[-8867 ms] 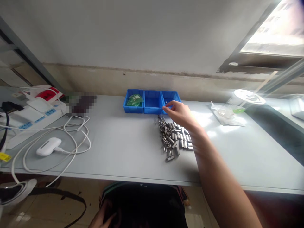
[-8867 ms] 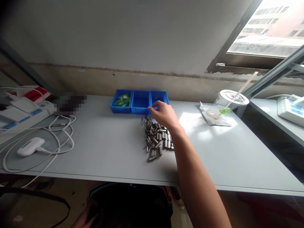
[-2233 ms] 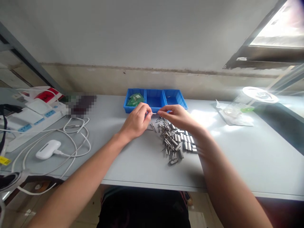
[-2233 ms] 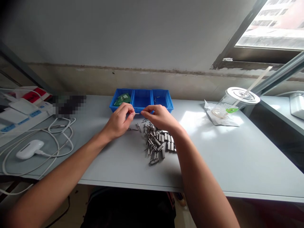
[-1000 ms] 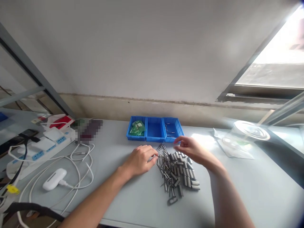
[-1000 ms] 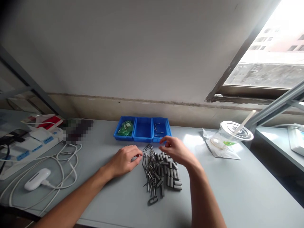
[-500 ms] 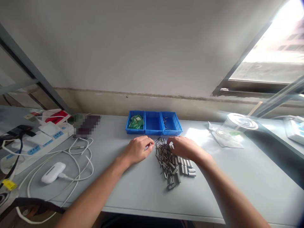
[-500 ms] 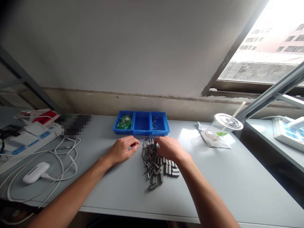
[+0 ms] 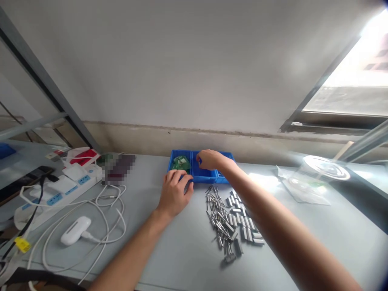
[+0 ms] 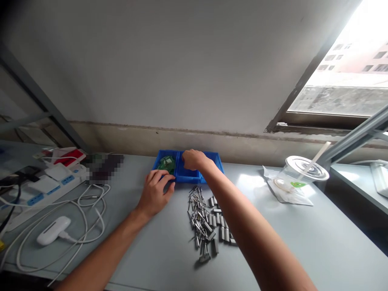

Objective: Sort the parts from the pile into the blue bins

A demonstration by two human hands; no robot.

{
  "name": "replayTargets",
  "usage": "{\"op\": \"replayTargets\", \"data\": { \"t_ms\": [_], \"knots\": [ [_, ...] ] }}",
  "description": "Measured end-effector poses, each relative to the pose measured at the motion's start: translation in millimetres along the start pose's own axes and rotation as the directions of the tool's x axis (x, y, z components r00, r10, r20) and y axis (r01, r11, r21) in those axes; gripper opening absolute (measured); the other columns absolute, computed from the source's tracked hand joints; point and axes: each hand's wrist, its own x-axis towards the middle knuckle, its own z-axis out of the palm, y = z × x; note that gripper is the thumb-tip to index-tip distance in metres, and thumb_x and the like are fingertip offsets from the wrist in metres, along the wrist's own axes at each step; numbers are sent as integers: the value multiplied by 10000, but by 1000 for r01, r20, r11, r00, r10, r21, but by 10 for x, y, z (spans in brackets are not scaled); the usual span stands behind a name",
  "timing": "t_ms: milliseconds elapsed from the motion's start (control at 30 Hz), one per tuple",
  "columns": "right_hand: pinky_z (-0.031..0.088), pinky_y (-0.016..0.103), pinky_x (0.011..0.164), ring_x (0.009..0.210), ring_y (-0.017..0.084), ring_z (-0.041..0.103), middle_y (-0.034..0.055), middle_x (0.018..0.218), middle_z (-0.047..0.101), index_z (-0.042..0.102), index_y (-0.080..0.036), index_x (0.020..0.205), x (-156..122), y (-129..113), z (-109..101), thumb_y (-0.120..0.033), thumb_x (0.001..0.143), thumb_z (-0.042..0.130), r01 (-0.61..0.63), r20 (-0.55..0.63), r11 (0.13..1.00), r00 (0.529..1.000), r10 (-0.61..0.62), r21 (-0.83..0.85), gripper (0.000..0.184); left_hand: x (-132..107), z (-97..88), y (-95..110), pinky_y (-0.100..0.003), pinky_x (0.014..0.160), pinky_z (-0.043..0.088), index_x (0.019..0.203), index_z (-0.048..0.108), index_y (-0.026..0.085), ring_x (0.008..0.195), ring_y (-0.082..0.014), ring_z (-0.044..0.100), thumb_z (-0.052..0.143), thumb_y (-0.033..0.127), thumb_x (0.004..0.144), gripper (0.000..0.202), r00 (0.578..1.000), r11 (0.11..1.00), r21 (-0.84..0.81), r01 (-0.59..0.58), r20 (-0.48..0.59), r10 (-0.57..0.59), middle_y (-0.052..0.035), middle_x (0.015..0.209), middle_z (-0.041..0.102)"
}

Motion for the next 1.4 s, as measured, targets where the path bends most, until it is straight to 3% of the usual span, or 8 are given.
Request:
{"op": "replayTargets", "data": {
  "t_ms": [167,300,467,833,1067,1200,1300,1400],
  "knots": [
    [475,450,895,1066,360,715,178,1125,777,785,-171,1144,152,16,94,-202,841,714,-20,-9,997,1000,19,-76,312,3,23,-12,-533,1048,396,1098,714,259,1211,-313,525,621,247,980,151,999,997,62,43,-26,-42,-85,1206,679],
    [399,493,995,1063,346,711,178,1077,783,789,-156,1073,157,23,172,-244,890,669,-17,-29,995,999,14,-102,235,-25,75,-11,-609,1061,361,1253,676,293,1290,-370,470,654,293,955,298,995,982,169,86,40,-94,-106,1367,616],
    [357,479,1000,1039,329,714,193,1056,780,778,-134,1058,232,20,281,-203,913,578,-8,-67,996,998,1,-92,256,-52,122,-21,-641,1064,348,1345,633,306,1315,-379,457,650,318,955,391,987,981,181,73,127,-97,-122,1399,594],
    [359,475,986,1021,332,717,194,1064,781,773,-129,1032,292,34,353,-189,915,577,-4,-123,1000,992,1,-25,236,-57,145,3,-674,1161,268,1364,623,277,1319,-365,460,654,292,949,416,985,986,140,92,135,-111,-126,1376,607],
    [423,401,854,1006,287,687,88,1076,782,717,-222,1261,-273,325,215,-418,1026,482,-75,-349,989,930,115,126,386,-82,159,37,-695,1170,250,1376,623,321,1339,-373,440,641,286,950,428,985,985,144,100,129,-119,-120,1371,591],
    [441,424,838,1067,329,661,92,1124,764,689,-232,1281,-801,419,503,-480,1028,491,-89,-494,978,852,174,191,406,-96,172,50,-660,1174,286,1373,633,338,1336,-351,432,642,270,948,431,980,984,138,115,144,-135,-93,1369,576],
    [431,511,958,1141,355,664,138,1233,740,514,-207,1502,-1057,327,803,-494,1035,503,-39,-510,982,850,130,186,547,-95,170,38,-607,1161,346,1386,627,320,1325,-341,435,651,275,941,448,980,986,133,102,155,-122,-89,1367,573],
    [369,573,1086,1100,323,693,132,1196,749,468,-188,1538,-1125,220,1001,-408,1056,483,1,-508,985,857,90,175,530,-97,166,17,-591,1168,345,1397,619,317,1322,-338,437,657,288,940,460,982,987,133,94,153,-114,-88,1366,575]
  ]
}}
